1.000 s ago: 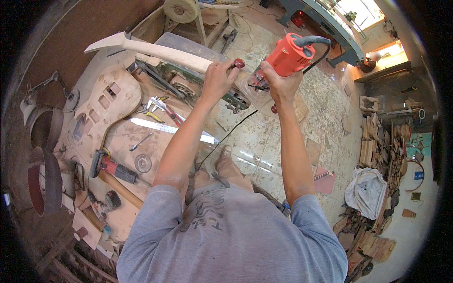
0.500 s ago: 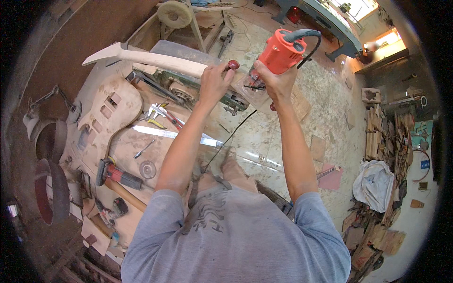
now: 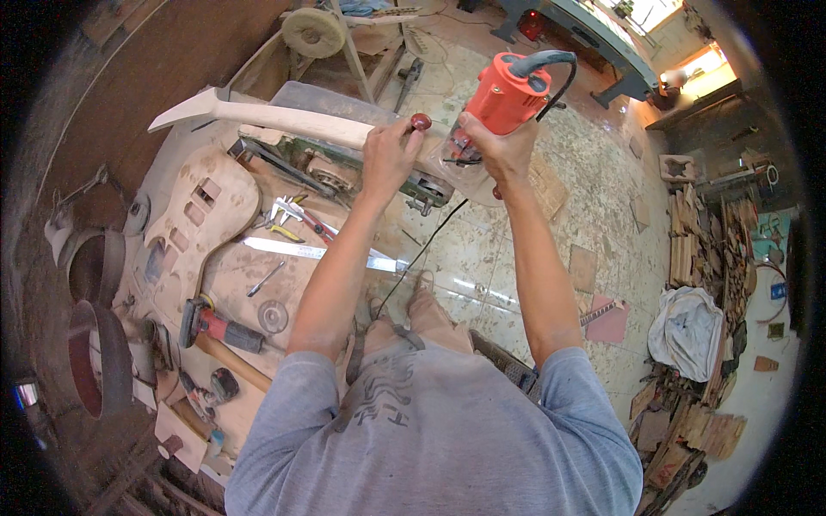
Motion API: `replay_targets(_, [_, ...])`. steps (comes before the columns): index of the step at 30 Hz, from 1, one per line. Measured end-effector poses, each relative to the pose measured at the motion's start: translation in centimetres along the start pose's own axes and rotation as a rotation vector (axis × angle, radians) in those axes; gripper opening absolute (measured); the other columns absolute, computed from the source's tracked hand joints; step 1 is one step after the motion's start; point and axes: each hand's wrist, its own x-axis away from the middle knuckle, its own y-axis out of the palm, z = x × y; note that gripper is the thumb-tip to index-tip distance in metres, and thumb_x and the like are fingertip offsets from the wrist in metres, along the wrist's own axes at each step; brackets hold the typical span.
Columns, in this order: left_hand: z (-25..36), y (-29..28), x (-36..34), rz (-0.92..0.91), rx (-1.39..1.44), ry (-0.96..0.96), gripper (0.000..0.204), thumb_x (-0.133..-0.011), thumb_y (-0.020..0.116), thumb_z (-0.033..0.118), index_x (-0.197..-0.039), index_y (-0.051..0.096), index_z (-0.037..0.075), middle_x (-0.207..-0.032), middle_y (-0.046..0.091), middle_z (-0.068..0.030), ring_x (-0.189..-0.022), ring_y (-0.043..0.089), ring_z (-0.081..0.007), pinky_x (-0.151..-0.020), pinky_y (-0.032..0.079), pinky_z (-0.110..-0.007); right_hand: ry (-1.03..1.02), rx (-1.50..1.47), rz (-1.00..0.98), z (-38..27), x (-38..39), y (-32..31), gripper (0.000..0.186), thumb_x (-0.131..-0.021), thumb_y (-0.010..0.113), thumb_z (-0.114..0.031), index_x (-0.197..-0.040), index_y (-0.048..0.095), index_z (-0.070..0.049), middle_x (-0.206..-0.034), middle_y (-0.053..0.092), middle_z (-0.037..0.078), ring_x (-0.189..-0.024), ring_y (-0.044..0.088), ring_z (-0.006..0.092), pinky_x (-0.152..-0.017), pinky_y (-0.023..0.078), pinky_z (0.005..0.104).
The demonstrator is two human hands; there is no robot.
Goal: The person uses a handheld power router to trim and shape the edges of a wooden instrument neck on a workbench covered in sawdust.
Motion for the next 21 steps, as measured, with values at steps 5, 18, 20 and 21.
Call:
replay_targets(5, [0.7,-0.2,0.2,-0.019,-0.038,-0.068,0.028,-0.096,0.071,0.03,-0.117,0.077,0.013,-0.097,0.076,-0.0192,-0.096,0.068,-0.0412,-0.089,0.053,-0.05,0.012,0.007,-0.017,-0.2,0.2,-0.2,0.046,-0.072,0.092,-0.022,-0.109,0.07,-0.004,-0.091,0.076,0.005,-0.079,0.072,0.0155,-0.075,0.059,0.0332])
replay_targets(18, [0.3,-0.1,-0.3,-0.05,-0.019,-0.071,0.029,-0.095,0.072,0.03,-0.118,0.079,0.014,-0.093,0.075,-0.0208,-0.091,0.068,-0.0421,-0.087,0.053,-0.049,-0.045,0.153,-0.025,-0.9,0.6,-0.5,0.051,-0.074,0.09,-0.019,-0.118,0.07,-0.001,-0.101,0.075,0.005,-0.085,0.071,0.0151,-0.079,0.058,0.0336])
replay_targets(20, [0.7,-0.1,-0.3,-0.03,0.039,-0.063,0.028,-0.095,0.072,0.029,-0.117,0.079,0.012,-0.094,0.075,-0.0207,-0.091,0.068,-0.0424,-0.087,0.052,-0.049,-0.057,0.145,-0.036,-0.5,0.2,-0.6,0.052,-0.074,0.09,-0.02,-0.118,0.07,-0.001,-0.1,0.075,0.005,-0.084,0.071,0.0152,-0.078,0.058,0.0337])
replay_targets(21, [0.8,-0.1,-0.4,-0.02,0.068,-0.059,0.028,-0.095,0.072,0.028,-0.116,0.079,0.012,-0.094,0.076,-0.0207,-0.091,0.068,-0.0425,-0.087,0.052,-0.049,-0.058,0.15,-0.044,-0.4,0.1,-0.6,0.052,-0.074,0.09,-0.02,-0.118,0.07,-0.001,-0.1,0.075,0.005,-0.083,0.071,0.0152,-0.078,0.058,0.0337])
